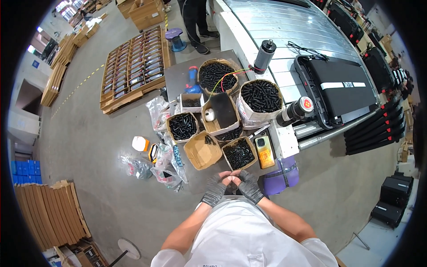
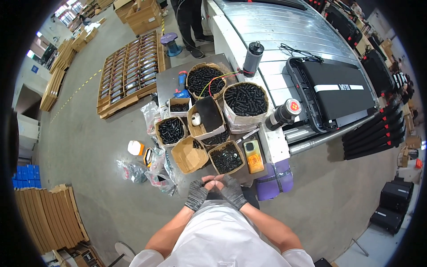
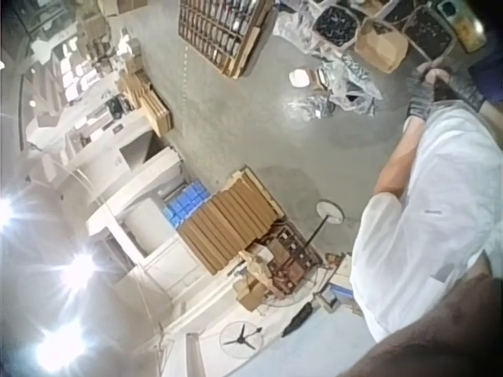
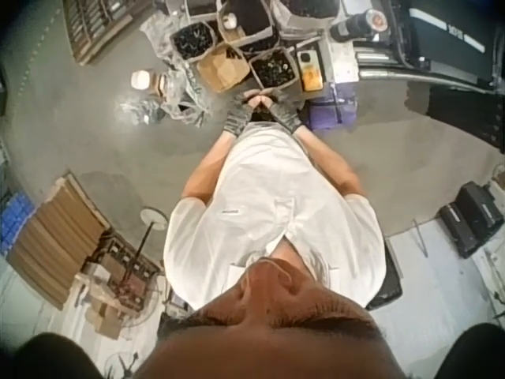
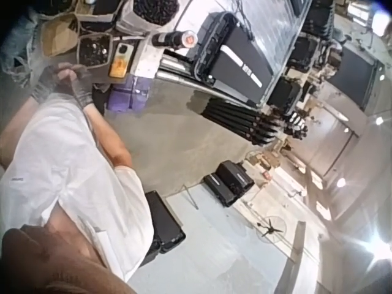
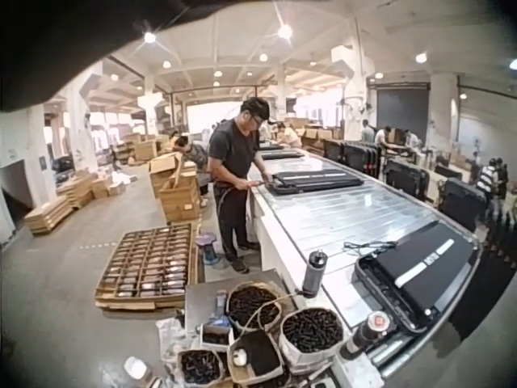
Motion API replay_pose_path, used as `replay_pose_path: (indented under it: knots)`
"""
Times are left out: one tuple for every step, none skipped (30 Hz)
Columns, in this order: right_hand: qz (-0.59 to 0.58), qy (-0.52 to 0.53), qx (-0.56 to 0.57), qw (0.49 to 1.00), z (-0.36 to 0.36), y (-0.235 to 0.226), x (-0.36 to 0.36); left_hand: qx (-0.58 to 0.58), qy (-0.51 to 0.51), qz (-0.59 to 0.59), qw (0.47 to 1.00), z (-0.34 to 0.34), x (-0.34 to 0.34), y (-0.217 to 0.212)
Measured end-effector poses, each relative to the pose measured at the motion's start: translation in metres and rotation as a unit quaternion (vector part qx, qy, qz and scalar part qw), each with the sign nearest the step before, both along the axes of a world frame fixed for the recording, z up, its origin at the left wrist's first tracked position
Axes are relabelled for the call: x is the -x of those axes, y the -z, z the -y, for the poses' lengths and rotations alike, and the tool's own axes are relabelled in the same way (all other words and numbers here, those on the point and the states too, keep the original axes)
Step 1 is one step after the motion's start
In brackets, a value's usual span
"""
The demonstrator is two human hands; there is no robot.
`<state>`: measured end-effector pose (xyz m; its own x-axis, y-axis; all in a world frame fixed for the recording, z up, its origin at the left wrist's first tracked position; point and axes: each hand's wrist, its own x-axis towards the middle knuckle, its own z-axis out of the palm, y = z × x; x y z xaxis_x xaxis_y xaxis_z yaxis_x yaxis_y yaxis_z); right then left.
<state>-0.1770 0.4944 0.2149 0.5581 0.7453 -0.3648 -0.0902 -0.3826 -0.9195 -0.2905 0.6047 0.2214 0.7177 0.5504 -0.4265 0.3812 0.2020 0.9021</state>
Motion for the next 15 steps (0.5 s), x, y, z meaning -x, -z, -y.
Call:
replay_pose_path:
  knots:
    - [0.045,-0.011,-0.008,0.999,-0.003,0.005,0.003,-0.014,0.006,0.014,1.000,-0.009,0.002,0.005]
    - [0.047,-0.004,-0.004,0.999,-0.003,0.010,0.003,-0.010,0.014,0.016,1.000,-0.015,0.007,0.008]
    - [0.052,-0.002,-0.017,0.998,-0.002,0.014,0.002,0.053,-0.006,0.010,0.999,-0.020,0.012,0.011]
    - [0.055,0.000,-0.030,0.998,-0.001,0.016,0.000,0.116,-0.025,0.001,0.993,-0.026,0.016,0.012]
    - [0.127,-0.006,0.005,0.992,-0.001,0.013,-0.010,0.115,-0.048,0.029,0.992,-0.032,0.020,0.018]
    - [0.165,0.027,-0.001,0.986,0.002,0.021,-0.021,0.121,-0.043,0.028,0.991,-0.040,0.027,0.024]
    - [0.211,0.027,0.032,0.977,0.004,0.023,-0.034,0.097,-0.030,-0.003,0.995,-0.049,0.035,0.029]
    - [0.256,0.026,0.067,0.964,0.006,0.025,-0.048,0.073,-0.015,-0.033,0.997,-0.058,0.040,0.032]
    - [0.255,0.027,0.076,0.963,0.005,0.031,-0.060,0.098,-0.025,-0.041,0.994,-0.064,0.044,0.035]
    - [0.317,0.000,0.083,0.945,0.006,0.040,-0.070,0.106,-0.021,-0.042,0.993,-0.069,0.048,0.039]
    - [0.377,-0.030,0.088,0.922,0.004,0.049,-0.077,0.137,-0.048,-0.034,0.989,-0.074,0.051,0.043]
    - [0.377,-0.034,0.095,0.921,0.001,0.058,-0.080,0.169,-0.077,-0.027,0.982,-0.076,0.053,0.047]
    - [0.392,-0.059,0.091,0.913,-0.005,0.068,-0.081,0.176,-0.082,-0.022,0.981,-0.079,0.053,0.046]
    - [0.407,-0.086,0.087,0.905,-0.012,0.073,-0.080,0.182,-0.083,-0.023,0.979,-0.079,0.054,0.045]
    - [0.462,-0.152,0.132,0.864,-0.018,0.076,-0.082,0.174,-0.074,-0.018,0.982,-0.081,0.053,0.043]
